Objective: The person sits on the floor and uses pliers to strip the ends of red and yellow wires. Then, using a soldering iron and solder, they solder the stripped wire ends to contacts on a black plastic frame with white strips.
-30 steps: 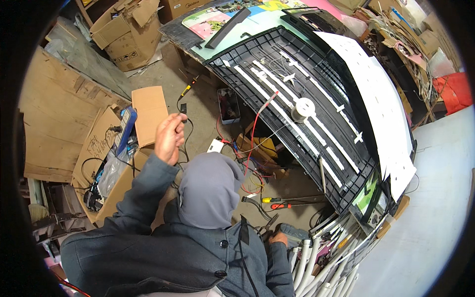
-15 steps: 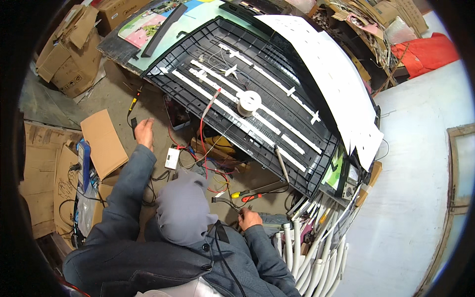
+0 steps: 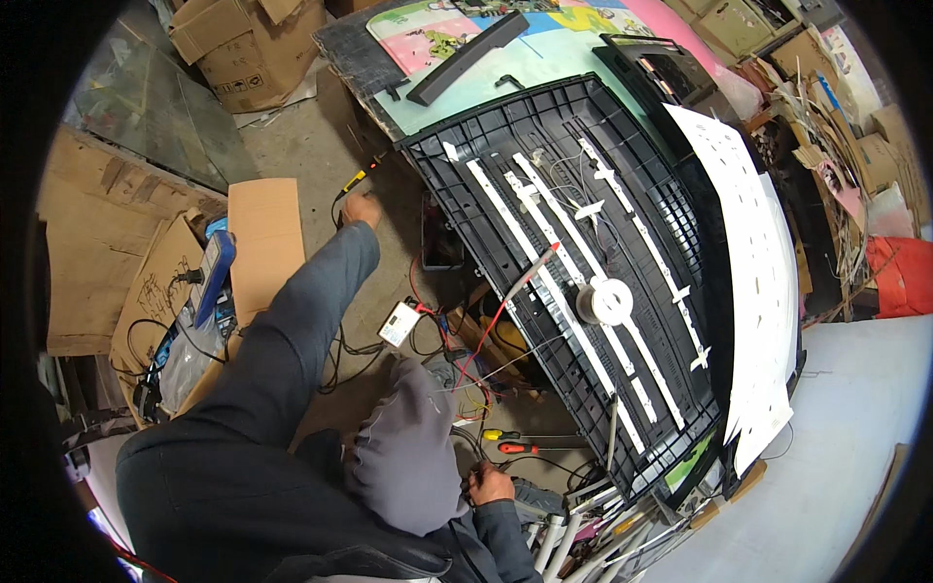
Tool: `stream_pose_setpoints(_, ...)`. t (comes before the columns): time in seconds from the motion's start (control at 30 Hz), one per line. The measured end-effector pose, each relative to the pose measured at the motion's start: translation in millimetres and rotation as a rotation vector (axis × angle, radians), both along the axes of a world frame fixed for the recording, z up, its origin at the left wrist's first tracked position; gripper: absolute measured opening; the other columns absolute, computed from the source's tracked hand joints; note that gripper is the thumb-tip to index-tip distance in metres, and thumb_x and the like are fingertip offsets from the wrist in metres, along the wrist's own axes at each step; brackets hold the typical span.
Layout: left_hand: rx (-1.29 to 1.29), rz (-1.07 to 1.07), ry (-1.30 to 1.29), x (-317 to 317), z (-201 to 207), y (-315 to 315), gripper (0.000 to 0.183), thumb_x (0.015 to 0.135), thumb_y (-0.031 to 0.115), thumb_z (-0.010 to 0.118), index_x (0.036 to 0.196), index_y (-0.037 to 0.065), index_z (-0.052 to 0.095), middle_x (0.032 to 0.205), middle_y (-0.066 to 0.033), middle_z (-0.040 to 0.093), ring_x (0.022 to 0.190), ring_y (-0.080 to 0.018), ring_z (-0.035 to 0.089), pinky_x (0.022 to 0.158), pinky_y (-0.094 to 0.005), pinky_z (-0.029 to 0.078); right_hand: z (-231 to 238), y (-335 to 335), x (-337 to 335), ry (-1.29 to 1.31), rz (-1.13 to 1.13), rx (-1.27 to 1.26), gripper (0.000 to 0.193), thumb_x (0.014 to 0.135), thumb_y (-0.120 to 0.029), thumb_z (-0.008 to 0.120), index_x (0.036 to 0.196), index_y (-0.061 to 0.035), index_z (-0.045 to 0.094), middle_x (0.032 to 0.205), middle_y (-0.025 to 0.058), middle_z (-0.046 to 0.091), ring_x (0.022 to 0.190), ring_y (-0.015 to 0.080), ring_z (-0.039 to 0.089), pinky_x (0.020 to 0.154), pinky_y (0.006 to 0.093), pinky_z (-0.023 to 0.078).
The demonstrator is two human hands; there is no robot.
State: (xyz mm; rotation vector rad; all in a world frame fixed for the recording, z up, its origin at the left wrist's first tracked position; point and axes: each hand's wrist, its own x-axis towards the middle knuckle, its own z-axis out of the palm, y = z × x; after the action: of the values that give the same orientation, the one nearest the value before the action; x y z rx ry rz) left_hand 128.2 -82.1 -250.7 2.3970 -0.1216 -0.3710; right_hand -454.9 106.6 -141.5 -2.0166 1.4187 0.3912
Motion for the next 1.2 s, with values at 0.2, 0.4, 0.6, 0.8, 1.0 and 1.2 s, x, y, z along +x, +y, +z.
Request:
stream_pose_setpoints(0.2, 0.157, -0.340, -0.177, 95, -56, -9, 0.032, 0.089, 0.019, 0.063, 0.116, 0.001, 0.069, 0.116, -0.0269, 0.072, 0.112, -0.0462, 0.068, 0.095, -0.0543, 0.054, -2, 5, -25, -0.001, -0.020, 0.101, 0.030, 0.086, -0.029, 0.073, 0.108, -0.0088, 0.068, 0.093, 0.0255, 0.072, 0.091, 0.0485, 0.069, 0.079, 0.0560, 0.057)
stream_pose_setpoints(0.4, 0.198, -0.499, -0.210, 117, -69, -20, 0.035, 0.089, 0.014, 0.064, 0.121, 0.001, 0.066, 0.116, -0.0294, 0.070, 0.114, -0.0474, 0.065, 0.095, -0.0544, 0.052, 4, 4, -24, 0.138, 0.018, 0.202, 0.032, 0.088, -0.028, 0.070, 0.112, -0.0081, 0.068, 0.096, 0.0242, 0.073, 0.092, 0.0465, 0.070, 0.080, 0.0553, 0.056)
stream_pose_setpoints(0.6, 0.279, -0.530, -0.304, 108, -67, -19, 0.027, 0.090, 0.015, 0.064, 0.110, -0.002, 0.073, 0.111, -0.0309, 0.071, 0.106, -0.0486, 0.068, 0.090, -0.0545, 0.054, 6, 4, -6, 0.044, 0.008, 0.214, 0.033, 0.090, -0.028, 0.068, 0.115, -0.0071, 0.068, 0.096, 0.0250, 0.073, 0.093, 0.0463, 0.070, 0.081, 0.0554, 0.056)
stream_pose_setpoints(0.8, 0.283, -0.401, -0.045, 46, -33, -7, 0.031, 0.093, 0.019, 0.066, 0.111, -0.004, 0.074, 0.110, -0.0309, 0.072, 0.108, -0.0452, 0.071, 0.091, -0.0486, 0.057, 18, 0, -3, 0.046, 0.026, 0.154, 0.031, 0.091, -0.028, 0.068, 0.114, -0.0070, 0.067, 0.096, 0.0253, 0.073, 0.092, 0.0466, 0.070, 0.081, 0.0558, 0.056)
stream_pose_setpoints(1.0, 0.184, -0.224, 0.029, 1, -9, 36, 0.032, 0.091, 0.020, 0.068, 0.111, -0.004, 0.074, 0.109, -0.0284, 0.074, 0.108, -0.0432, 0.072, 0.091, -0.0470, 0.057, 38, -1, 15, -0.080, 0.073, 0.003, 0.031, 0.089, -0.027, 0.070, 0.110, -0.0039, 0.068, 0.092, 0.0261, 0.072, 0.090, 0.0464, 0.070, 0.080, 0.0540, 0.056)
stream_pose_setpoints(1.2, -0.327, -0.278, 0.265, -73, 74, 117, 0.026, 0.093, 0.022, 0.072, 0.095, -0.003, 0.065, 0.076, -0.0123, 0.072, 0.069, -0.0190, 0.070, 0.064, -0.0360, 0.053, 76, -6, 38, -0.274, 0.059, -0.244, 0.018, 0.090, -0.021, 0.069, 0.099, -0.0056, 0.065, 0.089, 0.0201, 0.069, 0.085, 0.0429, 0.068, 0.072, 0.0510, 0.054)
